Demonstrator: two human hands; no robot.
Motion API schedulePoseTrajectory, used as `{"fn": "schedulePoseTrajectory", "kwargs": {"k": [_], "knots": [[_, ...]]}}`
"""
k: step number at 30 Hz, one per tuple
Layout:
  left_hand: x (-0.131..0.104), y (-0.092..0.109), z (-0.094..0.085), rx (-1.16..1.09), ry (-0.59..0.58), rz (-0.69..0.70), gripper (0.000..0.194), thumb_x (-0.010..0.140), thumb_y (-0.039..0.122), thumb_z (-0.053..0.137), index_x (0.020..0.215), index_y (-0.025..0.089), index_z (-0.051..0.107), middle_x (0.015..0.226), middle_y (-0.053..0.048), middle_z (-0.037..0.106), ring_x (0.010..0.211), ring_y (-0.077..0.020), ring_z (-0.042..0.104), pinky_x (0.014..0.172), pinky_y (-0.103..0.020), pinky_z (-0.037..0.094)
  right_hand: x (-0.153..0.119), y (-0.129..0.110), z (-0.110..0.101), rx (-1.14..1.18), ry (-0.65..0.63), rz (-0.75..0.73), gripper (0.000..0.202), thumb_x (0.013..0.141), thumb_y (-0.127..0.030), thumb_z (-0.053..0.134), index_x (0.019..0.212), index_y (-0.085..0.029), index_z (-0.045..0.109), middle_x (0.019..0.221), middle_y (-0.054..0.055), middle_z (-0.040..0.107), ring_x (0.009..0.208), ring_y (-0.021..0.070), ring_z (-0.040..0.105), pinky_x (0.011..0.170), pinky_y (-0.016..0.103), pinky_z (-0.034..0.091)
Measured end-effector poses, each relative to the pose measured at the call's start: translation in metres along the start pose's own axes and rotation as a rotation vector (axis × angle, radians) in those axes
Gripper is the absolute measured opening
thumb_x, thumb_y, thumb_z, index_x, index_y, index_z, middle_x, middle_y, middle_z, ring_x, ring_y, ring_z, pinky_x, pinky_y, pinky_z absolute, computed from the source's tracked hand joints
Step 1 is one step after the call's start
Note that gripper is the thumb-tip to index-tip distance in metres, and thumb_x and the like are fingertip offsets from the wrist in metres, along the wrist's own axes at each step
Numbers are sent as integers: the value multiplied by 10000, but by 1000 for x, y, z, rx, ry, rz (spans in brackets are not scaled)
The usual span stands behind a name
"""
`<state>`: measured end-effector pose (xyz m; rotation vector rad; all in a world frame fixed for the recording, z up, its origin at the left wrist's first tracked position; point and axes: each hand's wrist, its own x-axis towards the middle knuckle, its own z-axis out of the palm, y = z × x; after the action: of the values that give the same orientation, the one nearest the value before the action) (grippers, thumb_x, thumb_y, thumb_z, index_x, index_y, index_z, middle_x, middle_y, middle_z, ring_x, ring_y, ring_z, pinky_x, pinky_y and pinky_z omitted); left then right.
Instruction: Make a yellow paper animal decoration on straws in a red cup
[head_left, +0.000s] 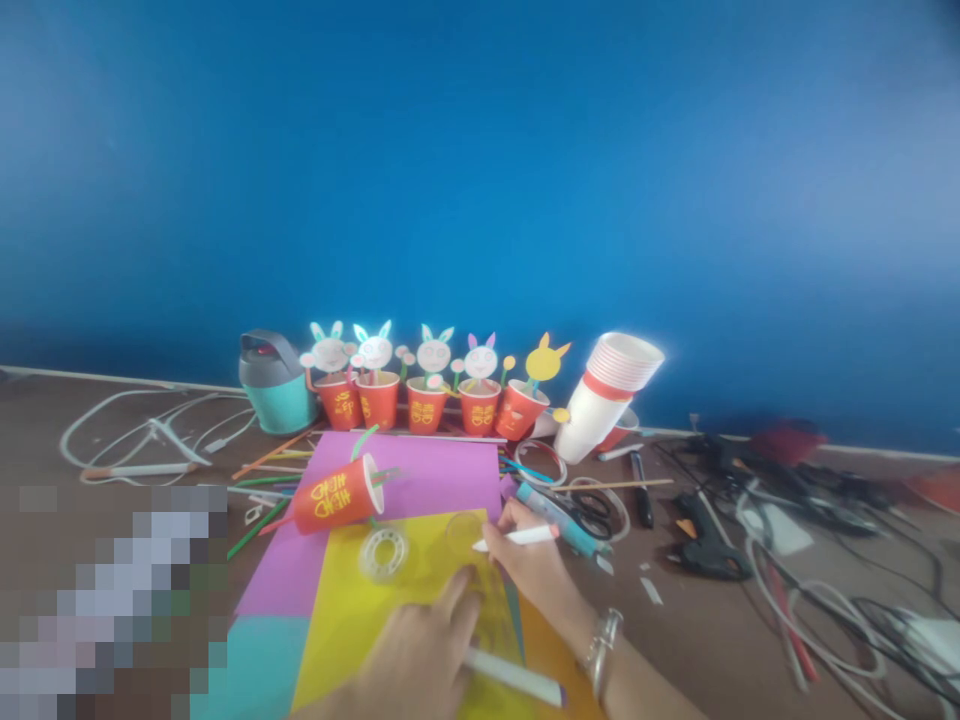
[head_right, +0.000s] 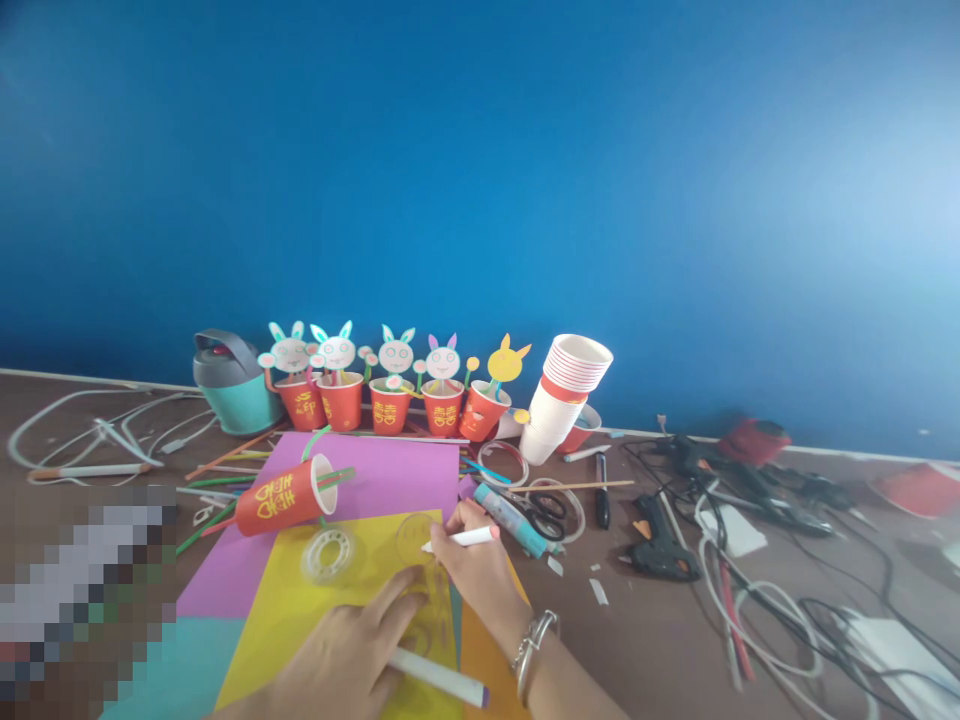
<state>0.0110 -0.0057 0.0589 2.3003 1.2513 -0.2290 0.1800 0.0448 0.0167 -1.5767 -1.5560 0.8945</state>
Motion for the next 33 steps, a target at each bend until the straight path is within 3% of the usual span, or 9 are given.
{"fn": "schedulePoseTrajectory", "kwargs": {"k": [10, 18, 27, 33], "knots": [[1, -2, 4, -29, 2, 11, 625, 731, 98, 477, 1346, 207, 479, 1547, -88, 348, 955, -313, 695, 858, -458, 561, -2, -10, -3, -31, 14, -28, 254, 783, -340, 545, 594, -252, 399, 528, -54, 501, 530, 142, 511, 525, 252, 397], [1, -3, 12, -59, 81, -2, 620, 734, 89, 495, 1329, 263, 482, 1525, -60, 381, 937, -234, 687, 883, -357, 544, -1, -8, -2, -31, 39, -45, 253, 766, -319, 544, 582, -257, 382, 507, -62, 466, 507, 140, 496, 509, 253, 403], [1, -2, 12, -62, 79, -7, 594, 755, 94, 504, 1321, 271, 492, 1536, -63, 367, 946, -242, 694, 890, -359, 542, -2, -7, -1, -61, 55, -45, 255, 765, -308, 551, 571, -253, 393, 506, -54, 493, 523, 144, 501, 525, 258, 390], [1, -2, 6, -25, 15, 1, 613, 749, 81, 494, 1345, 227, 479, 1548, -85, 349, 948, -296, 705, 867, -425, 563, 3, -7, -4, 234, 61, 77, 286, 768, -398, 556, 570, -263, 401, 456, -46, 523, 451, 153, 504, 477, 270, 375]]}}
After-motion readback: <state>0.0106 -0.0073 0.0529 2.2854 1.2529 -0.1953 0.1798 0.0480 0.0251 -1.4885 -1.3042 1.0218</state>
